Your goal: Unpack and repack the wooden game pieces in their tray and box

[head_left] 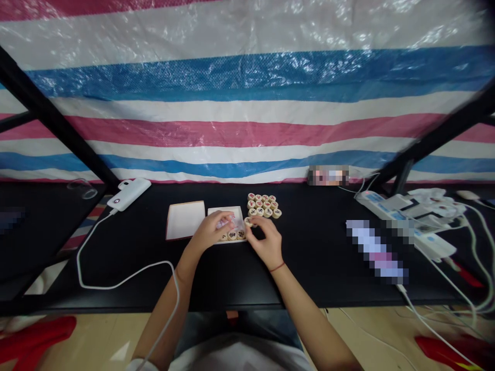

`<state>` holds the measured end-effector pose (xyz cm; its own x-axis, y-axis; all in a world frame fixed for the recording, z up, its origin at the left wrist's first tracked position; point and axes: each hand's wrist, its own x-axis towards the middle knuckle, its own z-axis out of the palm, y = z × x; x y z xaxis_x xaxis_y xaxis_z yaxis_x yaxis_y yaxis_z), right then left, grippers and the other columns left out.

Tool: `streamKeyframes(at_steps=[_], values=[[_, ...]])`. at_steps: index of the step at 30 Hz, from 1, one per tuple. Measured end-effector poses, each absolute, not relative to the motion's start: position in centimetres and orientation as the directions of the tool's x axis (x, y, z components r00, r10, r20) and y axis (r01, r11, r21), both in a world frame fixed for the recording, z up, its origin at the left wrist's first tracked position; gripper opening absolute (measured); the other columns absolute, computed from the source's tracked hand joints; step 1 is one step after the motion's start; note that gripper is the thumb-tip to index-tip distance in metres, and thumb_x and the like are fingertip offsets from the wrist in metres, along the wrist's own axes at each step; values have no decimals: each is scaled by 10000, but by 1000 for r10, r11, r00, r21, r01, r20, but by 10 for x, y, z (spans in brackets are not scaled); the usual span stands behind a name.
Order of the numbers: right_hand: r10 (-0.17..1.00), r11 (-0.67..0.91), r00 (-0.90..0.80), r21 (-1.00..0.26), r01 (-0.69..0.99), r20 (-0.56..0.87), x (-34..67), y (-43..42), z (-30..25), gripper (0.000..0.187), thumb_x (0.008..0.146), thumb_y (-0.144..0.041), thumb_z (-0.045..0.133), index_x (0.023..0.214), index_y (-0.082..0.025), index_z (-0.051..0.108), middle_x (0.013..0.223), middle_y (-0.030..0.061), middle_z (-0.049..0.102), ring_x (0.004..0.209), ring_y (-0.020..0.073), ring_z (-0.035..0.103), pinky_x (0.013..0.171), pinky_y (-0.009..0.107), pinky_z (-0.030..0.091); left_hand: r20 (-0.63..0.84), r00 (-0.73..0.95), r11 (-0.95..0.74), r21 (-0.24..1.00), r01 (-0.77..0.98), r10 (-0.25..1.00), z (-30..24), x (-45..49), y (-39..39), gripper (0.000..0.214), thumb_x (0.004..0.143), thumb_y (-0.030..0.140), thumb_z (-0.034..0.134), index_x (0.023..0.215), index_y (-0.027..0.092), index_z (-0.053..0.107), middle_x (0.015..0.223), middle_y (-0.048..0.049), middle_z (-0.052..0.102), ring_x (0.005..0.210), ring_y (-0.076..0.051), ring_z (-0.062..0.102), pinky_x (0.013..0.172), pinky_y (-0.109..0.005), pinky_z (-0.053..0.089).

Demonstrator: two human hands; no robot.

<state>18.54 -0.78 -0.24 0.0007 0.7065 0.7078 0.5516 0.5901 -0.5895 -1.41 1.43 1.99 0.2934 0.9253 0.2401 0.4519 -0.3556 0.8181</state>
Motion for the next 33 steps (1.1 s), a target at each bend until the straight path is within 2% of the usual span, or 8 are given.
streamKeyframes(at_steps=[2,5,15,20,23,26,30,33], values=[[735,475,107,-621,623,670,192,-3,-7,83,818,-232,612,895,-213,635,921,57,699,894,212,642,821,378,526,263,256,-362,770,526,930,19,-22,17,277,861,375,567,1066,207,646,930,-45,678,893,-192,631,845,-320,479],[796,358,137,-641,679,590,200,3,-17,83,793,-249,615,863,-207,630,881,45,698,852,216,623,812,377,502,269,217,-346,724,596,938,20,-30,19,235,883,379,526,974,202,651,885,-39,665,865,-192,627,850,-332,472],[895,233,97,-643,730,435,199,5,-26,90,784,-283,570,833,-212,599,870,53,677,867,238,584,808,365,438,261,184,-318,718,620,948,25,-30,15,223,903,375,492,887,202,632,874,-30,661,836,-179,623,817,-307,474],[907,218,83,-630,745,412,199,5,-24,87,806,-290,543,846,-219,571,856,49,660,853,238,576,788,361,427,255,208,-329,708,625,944,23,-30,16,231,911,363,488,888,195,646,888,-34,668,820,-169,610,795,-291,462],[887,243,76,-602,760,455,198,1,-19,161,808,-343,563,899,-210,572,901,66,649,871,243,566,786,363,426,252,265,-365,599,713,931,18,-32,19,253,913,311,470,799,189,660,808,-40,662,781,-178,579,770,-308,429],[872,348,-46,-550,759,488,194,-6,-9,302,806,-417,593,1004,-189,584,922,76,639,854,231,567,786,350,420,202,304,-365,470,804,931,14,-31,19,242,875,259,503,720,194,677,785,-43,673,801,-195,550,761,-327,381],[895,407,-242,-462,788,375,186,-13,-3,530,744,-539,655,1134,-185,596,874,66,656,788,222,592,732,324,398,107,308,-325,384,864,945,14,-26,12,258,862,310,534,698,211,707,815,-46,685,888,-221,514,769,-348,330],[912,381,-259,-422,823,318,181,-13,-7,524,742,-556,655,1106,-181,623,848,72,666,803,233,613,743,324,402,60,317,-316,364,876,947,18,-22,8,295,869,354,532,687,210,713,806,-54,686,912,-231,493,787,-365,306]])
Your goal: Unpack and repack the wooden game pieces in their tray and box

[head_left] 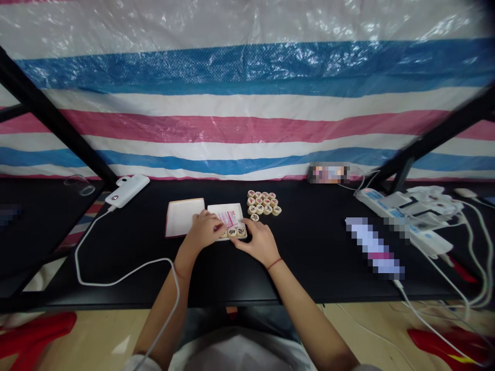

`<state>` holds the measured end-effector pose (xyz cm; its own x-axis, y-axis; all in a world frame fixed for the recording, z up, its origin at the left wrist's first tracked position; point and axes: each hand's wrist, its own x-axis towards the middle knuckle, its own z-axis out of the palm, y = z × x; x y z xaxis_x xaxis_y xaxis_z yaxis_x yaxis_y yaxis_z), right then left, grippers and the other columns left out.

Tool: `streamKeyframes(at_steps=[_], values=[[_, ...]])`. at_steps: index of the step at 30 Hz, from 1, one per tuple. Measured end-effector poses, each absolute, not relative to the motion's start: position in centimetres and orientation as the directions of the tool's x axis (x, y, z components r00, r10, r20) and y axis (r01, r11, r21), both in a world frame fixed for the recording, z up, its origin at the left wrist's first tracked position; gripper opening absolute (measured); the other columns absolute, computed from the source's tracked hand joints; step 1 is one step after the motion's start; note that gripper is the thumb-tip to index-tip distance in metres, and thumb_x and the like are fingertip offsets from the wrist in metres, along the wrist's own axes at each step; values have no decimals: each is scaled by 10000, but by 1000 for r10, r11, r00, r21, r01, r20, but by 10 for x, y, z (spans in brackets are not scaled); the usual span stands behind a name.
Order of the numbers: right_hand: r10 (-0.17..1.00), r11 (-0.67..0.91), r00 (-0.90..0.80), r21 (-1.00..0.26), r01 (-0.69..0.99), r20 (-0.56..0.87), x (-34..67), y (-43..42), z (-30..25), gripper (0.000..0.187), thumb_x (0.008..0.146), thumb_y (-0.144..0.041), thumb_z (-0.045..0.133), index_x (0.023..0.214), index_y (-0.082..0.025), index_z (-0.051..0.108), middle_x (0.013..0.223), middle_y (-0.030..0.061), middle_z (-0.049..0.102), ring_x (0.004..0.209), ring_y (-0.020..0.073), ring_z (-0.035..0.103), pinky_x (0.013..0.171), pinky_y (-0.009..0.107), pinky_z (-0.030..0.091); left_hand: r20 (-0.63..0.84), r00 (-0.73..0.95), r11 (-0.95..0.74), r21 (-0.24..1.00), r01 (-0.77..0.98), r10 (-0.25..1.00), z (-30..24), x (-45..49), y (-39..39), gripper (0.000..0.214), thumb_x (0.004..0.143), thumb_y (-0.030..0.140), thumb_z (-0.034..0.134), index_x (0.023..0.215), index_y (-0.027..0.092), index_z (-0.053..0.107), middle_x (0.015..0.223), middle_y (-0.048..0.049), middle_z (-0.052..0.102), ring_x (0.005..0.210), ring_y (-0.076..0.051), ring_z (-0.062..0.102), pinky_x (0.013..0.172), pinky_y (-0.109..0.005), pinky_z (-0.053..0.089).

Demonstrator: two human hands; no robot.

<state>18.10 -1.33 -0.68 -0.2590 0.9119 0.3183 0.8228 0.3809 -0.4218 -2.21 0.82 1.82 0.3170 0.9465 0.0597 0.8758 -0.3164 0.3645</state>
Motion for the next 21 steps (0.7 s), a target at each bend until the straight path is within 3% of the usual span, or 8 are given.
streamKeyframes(at_steps=[9,17,21], values=[[910,375,-236,-431,821,341,179,-12,-13,517,764,-544,627,1108,-158,623,821,84,671,772,228,622,741,331,435,89,321,-329,396,857,943,20,-23,3,244,846,300,525,693,218,697,847,-49,709,948,-242,511,823,-392,319],[905,393,-237,-480,784,353,181,-11,-12,512,745,-526,651,1108,-170,594,838,71,666,757,223,613,722,333,440,136,319,-339,549,764,938,26,-25,2,86,780,270,593,752,233,665,780,-10,687,919,-227,566,916,-432,341],[844,492,-247,-503,710,477,181,-12,-6,517,740,-502,666,1120,-164,574,889,80,655,800,227,606,728,340,453,259,265,-371,644,669,929,33,-17,3,90,816,299,592,834,239,656,881,-11,706,935,-210,590,957,-420,364]])
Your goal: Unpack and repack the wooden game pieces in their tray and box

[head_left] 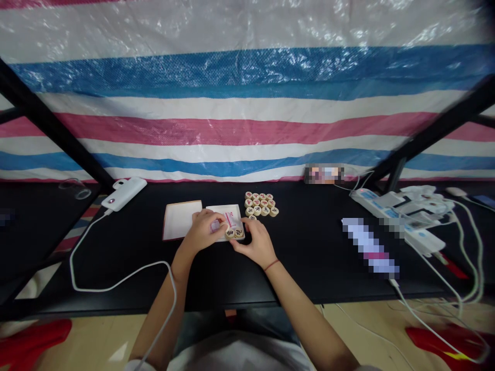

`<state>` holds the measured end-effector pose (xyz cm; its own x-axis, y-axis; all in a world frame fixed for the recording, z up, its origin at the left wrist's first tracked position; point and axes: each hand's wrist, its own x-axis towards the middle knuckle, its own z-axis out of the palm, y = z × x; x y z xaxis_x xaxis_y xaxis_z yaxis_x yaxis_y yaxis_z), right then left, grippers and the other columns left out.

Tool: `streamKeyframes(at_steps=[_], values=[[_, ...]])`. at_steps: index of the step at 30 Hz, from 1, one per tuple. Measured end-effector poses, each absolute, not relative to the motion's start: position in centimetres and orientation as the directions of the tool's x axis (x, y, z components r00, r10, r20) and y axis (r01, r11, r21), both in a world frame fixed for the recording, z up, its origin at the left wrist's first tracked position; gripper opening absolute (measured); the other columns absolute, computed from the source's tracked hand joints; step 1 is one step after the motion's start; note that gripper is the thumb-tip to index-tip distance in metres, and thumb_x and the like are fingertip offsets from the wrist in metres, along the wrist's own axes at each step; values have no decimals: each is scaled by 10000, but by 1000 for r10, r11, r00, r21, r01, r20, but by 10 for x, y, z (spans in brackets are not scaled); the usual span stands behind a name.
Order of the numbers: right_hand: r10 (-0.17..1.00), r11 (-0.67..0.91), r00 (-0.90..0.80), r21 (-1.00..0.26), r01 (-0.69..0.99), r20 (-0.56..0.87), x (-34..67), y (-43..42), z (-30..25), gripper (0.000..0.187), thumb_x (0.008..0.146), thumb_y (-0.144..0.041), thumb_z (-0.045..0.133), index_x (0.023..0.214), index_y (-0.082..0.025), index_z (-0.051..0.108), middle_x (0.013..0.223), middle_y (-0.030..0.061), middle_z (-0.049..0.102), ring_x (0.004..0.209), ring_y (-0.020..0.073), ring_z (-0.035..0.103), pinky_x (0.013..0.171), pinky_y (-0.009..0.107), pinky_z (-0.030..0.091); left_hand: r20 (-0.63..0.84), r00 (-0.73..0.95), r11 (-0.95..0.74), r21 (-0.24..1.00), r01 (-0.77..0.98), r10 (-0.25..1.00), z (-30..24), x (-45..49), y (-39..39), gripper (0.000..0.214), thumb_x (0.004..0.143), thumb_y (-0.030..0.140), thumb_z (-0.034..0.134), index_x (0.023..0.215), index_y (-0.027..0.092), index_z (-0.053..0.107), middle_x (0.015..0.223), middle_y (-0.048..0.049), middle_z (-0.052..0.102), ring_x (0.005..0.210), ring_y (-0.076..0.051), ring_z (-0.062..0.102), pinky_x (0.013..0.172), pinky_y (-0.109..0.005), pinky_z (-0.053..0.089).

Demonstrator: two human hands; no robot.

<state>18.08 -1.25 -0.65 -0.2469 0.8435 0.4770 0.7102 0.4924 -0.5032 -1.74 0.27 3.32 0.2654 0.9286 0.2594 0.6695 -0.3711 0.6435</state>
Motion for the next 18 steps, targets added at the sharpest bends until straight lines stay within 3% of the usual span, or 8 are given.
streamKeyframes(at_steps=[5,8,11,13,18], values=[[755,616,-297,-476,628,585,177,-16,0,193,869,-336,573,1002,-202,613,871,52,688,777,197,607,705,329,445,295,335,-429,775,464,895,33,0,0,121,845,315,586,840,211,646,838,-20,698,824,-165,636,843,-317,466],[758,611,-258,-513,603,599,181,-16,3,164,874,-307,560,989,-220,637,908,54,696,829,200,625,754,347,476,276,293,-379,833,402,916,29,4,-1,152,863,341,568,857,200,623,902,-30,699,876,-165,643,856,-306,485],[796,479,-38,-590,650,604,194,-11,3,212,849,-320,553,999,-214,659,981,91,673,920,229,623,820,386,498,228,134,-261,897,357,964,23,2,1,180,859,374,572,919,205,589,926,-29,692,899,-170,644,855,-313,503],[819,367,95,-644,672,566,206,-7,0,251,833,-322,541,1014,-200,665,987,98,662,865,221,620,789,375,510,202,40,-205,935,290,979,18,-1,5,202,860,390,564,951,210,571,881,-17,680,835,-156,650,817,-304,521],[907,195,115,-646,738,406,230,5,-18,268,766,-324,550,972,-187,653,852,54,674,664,181,558,686,336,489,101,-57,-89,980,181,993,7,-8,15,232,826,370,599,988,205,590,983,-39,669,830,-148,663,773,-282,545]])
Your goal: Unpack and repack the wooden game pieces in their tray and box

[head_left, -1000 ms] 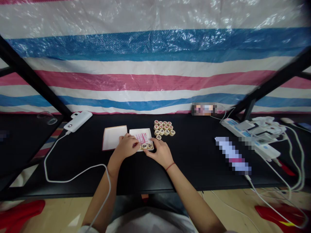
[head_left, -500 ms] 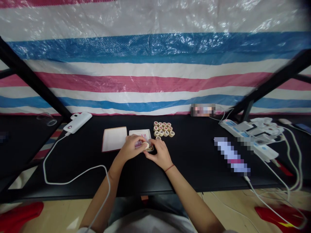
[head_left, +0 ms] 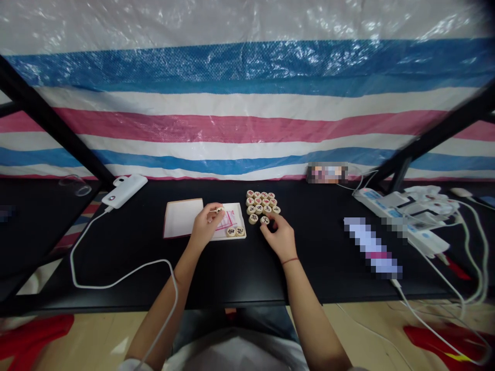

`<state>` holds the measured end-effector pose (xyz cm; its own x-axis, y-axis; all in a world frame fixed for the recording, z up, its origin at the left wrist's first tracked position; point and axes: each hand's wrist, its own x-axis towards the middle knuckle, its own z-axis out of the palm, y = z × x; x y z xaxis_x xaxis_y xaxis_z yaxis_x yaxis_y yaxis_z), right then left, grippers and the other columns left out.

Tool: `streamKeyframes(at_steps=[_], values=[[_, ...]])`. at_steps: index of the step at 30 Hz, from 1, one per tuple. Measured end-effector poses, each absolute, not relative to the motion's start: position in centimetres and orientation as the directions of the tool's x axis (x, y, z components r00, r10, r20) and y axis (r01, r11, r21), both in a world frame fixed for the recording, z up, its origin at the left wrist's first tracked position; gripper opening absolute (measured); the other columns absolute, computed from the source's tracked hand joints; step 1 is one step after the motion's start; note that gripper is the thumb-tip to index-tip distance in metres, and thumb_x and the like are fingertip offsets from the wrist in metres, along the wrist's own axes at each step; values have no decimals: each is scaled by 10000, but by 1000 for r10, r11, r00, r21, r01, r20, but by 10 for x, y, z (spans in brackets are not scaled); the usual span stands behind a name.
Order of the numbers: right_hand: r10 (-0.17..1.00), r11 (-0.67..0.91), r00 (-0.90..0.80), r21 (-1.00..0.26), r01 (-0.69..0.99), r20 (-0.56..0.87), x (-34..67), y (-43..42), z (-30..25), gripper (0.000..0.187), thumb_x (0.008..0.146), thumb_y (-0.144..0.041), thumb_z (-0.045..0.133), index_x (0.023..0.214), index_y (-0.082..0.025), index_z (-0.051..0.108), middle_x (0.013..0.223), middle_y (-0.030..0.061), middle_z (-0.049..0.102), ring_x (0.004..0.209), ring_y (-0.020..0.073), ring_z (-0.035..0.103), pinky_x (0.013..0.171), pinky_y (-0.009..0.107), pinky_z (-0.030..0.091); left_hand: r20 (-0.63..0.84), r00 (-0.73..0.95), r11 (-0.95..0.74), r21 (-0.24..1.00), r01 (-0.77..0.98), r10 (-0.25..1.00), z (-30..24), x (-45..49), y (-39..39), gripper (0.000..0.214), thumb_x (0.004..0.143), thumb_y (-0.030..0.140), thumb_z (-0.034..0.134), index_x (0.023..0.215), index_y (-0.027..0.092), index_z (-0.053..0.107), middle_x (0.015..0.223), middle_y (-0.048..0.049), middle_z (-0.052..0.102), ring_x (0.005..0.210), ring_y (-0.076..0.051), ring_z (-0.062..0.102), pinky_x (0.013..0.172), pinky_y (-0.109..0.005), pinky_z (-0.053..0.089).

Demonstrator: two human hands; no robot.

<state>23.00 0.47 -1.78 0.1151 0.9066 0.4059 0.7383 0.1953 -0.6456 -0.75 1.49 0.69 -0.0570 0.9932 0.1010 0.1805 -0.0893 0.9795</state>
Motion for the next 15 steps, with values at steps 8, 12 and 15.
streamKeyframes(at_steps=[8,12,15], values=[[872,340,54,-681,649,487,215,-4,-3,198,827,-365,552,909,-196,614,861,59,653,760,193,577,734,335,486,338,131,-352,762,543,932,10,3,6,243,847,275,608,1086,230,627,956,-32,642,795,-144,642,807,-298,528],[879,443,-96,-723,530,467,195,-13,5,260,805,-425,611,952,-211,630,828,35,662,704,170,573,707,317,498,412,357,-541,548,638,838,12,19,-4,196,886,259,577,1073,240,633,954,-48,650,936,-200,620,894,-350,493],[878,445,-95,-728,522,469,190,-14,5,251,818,-431,606,925,-210,658,769,25,655,668,159,574,679,305,496,406,405,-570,506,647,820,11,26,-7,200,910,235,532,1089,246,621,948,-47,656,932,-200,620,891,-350,485]])
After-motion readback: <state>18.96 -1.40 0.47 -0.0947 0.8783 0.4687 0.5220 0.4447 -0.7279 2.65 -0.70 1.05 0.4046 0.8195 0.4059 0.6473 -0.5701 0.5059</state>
